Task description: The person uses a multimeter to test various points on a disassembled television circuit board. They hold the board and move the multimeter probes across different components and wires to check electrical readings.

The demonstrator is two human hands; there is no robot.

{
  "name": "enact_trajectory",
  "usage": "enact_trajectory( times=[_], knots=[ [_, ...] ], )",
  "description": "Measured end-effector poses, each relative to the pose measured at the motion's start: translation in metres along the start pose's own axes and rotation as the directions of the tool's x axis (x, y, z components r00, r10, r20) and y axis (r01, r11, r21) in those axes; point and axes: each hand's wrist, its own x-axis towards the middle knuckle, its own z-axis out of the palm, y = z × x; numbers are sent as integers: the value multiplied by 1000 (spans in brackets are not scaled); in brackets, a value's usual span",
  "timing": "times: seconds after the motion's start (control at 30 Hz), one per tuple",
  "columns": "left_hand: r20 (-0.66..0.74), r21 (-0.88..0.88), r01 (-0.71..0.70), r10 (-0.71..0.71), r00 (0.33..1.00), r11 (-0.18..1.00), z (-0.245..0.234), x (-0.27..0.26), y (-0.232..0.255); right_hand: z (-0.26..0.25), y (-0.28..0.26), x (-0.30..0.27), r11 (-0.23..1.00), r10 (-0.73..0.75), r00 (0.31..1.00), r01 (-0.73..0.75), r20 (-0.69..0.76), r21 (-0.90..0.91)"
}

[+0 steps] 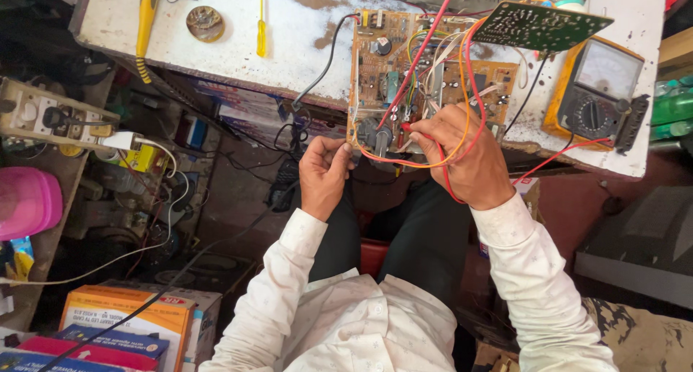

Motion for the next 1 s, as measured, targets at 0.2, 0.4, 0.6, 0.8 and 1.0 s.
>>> enact_trajectory(
  times=[0.2, 0.4, 0.6, 0.8, 1.0],
  knots=[
    [3, 16, 0, -1, 1000, 1000, 0, 1, -4, 0, 4, -2, 1000, 19, 1000, -19, 10, 17],
    [-4, 123, 4, -3, 1000, 992, -3, 0, 1, 2, 10, -2, 998, -59, 998, 59, -2, -13],
    [18, 67, -14, 13, 1000, 998, -3, 0, 2, 0, 16, -7, 998, -49, 999, 49, 2, 41],
    [32, 54, -35, 33, 999, 998, 0, 0, 4, -7, 12, -7, 997, 2, 1000, -4, 26, 72],
    [27, 83, -32, 30, 999, 996, 1, -1, 9, -6, 12, -7, 997, -14, 1000, 12, 25, 80]
  ],
)
